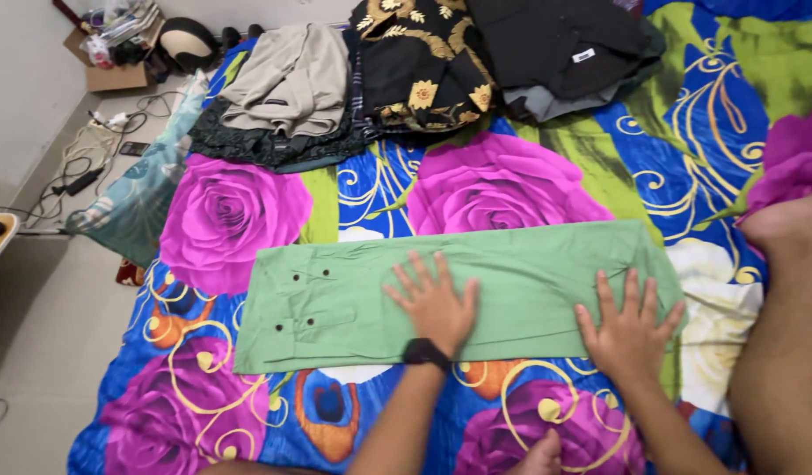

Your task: Fold a green collared shirt on a bed.

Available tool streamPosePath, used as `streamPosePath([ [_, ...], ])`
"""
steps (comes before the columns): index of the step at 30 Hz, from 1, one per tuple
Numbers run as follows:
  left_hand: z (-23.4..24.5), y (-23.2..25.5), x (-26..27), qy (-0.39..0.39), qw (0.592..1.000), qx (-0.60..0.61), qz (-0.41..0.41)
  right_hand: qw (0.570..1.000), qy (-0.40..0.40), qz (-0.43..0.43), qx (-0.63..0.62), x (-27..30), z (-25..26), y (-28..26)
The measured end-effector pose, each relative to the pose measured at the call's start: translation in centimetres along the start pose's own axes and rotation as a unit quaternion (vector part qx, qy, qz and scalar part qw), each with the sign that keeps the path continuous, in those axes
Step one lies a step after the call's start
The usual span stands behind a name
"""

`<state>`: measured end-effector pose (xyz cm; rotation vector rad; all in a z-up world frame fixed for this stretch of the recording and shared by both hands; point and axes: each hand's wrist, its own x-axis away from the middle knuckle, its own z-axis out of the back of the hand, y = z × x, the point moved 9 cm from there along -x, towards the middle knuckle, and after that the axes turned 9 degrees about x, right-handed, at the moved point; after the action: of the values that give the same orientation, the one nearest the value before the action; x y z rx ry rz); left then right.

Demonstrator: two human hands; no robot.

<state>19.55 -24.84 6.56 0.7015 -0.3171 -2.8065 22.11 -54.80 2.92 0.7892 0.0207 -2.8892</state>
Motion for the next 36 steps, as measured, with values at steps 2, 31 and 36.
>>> streamPosePath([
  [2,0.7,5.9,0.3,-0.016,0.989,0.078,-0.128,1.0,-0.003,-0.003,-0.006,0.0,0.1,0.0],
  [31,4.9,-19.5,4.0,-0.08,0.99,-0.011,-0.114,0.998,0.006,-0.005,-0.06,0.5,-0.6,0.4],
  [36,6.5,-24.0,4.5,-0.093,0.992,-0.067,-0.044,0.998,0.012,0.004,-0.063,0.6,-1.0,0.8],
])
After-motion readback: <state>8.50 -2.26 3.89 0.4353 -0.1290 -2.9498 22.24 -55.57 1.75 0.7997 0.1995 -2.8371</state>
